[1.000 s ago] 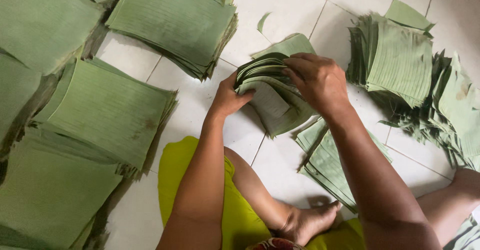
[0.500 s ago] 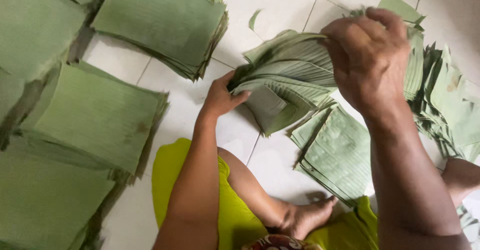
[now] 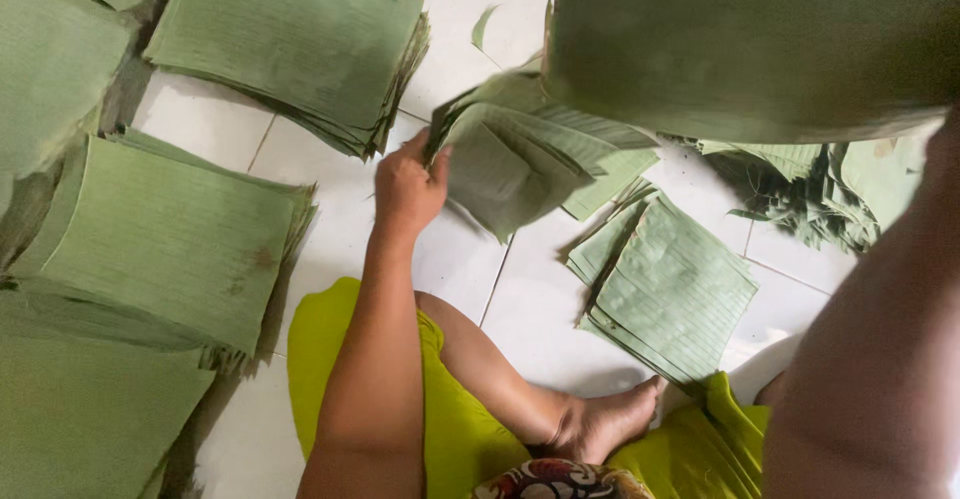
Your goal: The person sits on a tiled floor surrounded by piles of cut green banana leaf sheets. They pick up individual leaf squares, align and square the edges, and stack them into neat piles, occasionally reaching to gather more sheets from surrounding piles.
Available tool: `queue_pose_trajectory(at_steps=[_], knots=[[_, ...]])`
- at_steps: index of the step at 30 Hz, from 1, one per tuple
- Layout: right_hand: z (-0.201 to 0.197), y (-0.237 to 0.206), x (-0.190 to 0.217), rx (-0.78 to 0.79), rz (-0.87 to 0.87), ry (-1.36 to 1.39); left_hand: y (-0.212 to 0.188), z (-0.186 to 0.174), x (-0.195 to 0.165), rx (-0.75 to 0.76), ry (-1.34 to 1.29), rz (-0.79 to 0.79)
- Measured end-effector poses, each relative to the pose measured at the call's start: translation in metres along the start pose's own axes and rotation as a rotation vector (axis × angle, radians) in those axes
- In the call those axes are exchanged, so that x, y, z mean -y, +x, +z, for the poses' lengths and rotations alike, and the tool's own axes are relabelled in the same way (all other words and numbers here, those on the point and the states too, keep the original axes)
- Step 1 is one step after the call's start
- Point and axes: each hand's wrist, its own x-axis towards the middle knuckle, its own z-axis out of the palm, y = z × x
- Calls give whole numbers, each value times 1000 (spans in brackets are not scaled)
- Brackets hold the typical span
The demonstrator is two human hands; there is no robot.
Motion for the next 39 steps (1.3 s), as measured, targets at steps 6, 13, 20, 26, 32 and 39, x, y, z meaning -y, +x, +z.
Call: queue_pose_trajectory(at_steps=[6, 13, 20, 26, 32, 39], knots=[[87, -92, -142, -511, 499, 430, -9, -61, -5, -247, 480, -22], [227, -227, -201, -203, 1038, 303, -12, -81, -16, -237, 532, -116], [245, -268, -115, 255, 433, 483, -12, -61, -19, -156, 96, 119], [224, -231, -96, 445, 489, 675, -14, -17, -3, -10, -450, 126], [220, -251, -95, 483, 658, 762, -13, 10, 11, 230, -555, -82], [233, -267, -99, 422, 329, 409, -6, -4, 11, 220, -527, -103]])
